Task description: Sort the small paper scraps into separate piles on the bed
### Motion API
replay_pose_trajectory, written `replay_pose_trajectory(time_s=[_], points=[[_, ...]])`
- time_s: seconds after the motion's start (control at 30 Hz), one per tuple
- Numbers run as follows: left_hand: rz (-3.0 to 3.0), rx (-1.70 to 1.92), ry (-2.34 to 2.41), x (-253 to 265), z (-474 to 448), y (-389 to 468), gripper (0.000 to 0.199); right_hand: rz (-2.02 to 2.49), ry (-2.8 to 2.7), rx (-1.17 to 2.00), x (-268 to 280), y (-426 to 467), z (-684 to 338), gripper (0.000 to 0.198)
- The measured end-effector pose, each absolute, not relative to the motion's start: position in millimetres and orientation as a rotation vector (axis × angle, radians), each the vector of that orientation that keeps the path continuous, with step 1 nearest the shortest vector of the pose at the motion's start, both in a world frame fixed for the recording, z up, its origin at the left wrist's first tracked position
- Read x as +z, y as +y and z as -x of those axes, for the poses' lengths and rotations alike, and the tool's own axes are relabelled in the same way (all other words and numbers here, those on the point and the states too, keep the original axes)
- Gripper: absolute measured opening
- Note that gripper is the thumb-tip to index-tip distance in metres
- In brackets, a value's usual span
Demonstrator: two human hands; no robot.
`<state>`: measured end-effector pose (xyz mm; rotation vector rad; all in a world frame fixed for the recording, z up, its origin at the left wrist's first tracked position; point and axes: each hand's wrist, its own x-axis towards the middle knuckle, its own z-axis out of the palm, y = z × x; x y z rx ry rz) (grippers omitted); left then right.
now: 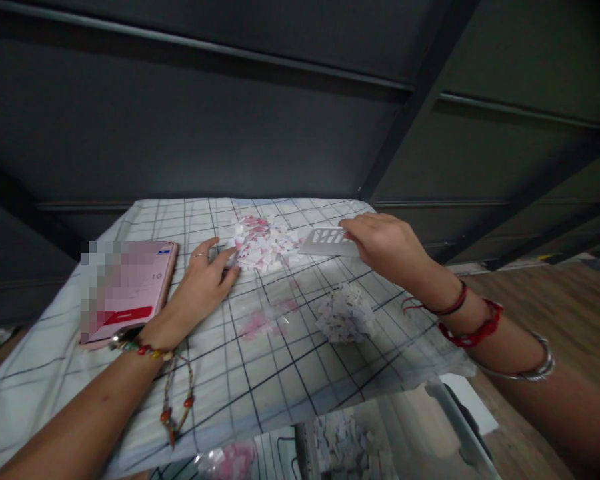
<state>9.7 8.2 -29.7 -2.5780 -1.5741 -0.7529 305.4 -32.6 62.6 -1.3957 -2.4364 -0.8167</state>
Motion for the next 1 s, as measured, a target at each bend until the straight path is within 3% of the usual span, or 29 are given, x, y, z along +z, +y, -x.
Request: replay_pose_trajectory(time_s=[0.5, 0.8, 1.0], points=[[2.586, -0.739, -1.590, -29, -10, 9, 0.041, 1.375, -2.434, -0.843, 67, -27, -314, 0.021], [2.568, -0.728, -1.570, -32, -9, 10, 0.044, 1.301, -2.486, -0.632, 58, -22, -335, 0.018], [2.588, -0.733, -1.555, -33, -10, 10, 0.043, 1.222, -2.403, -0.657, 57, -19, -329, 0.020]])
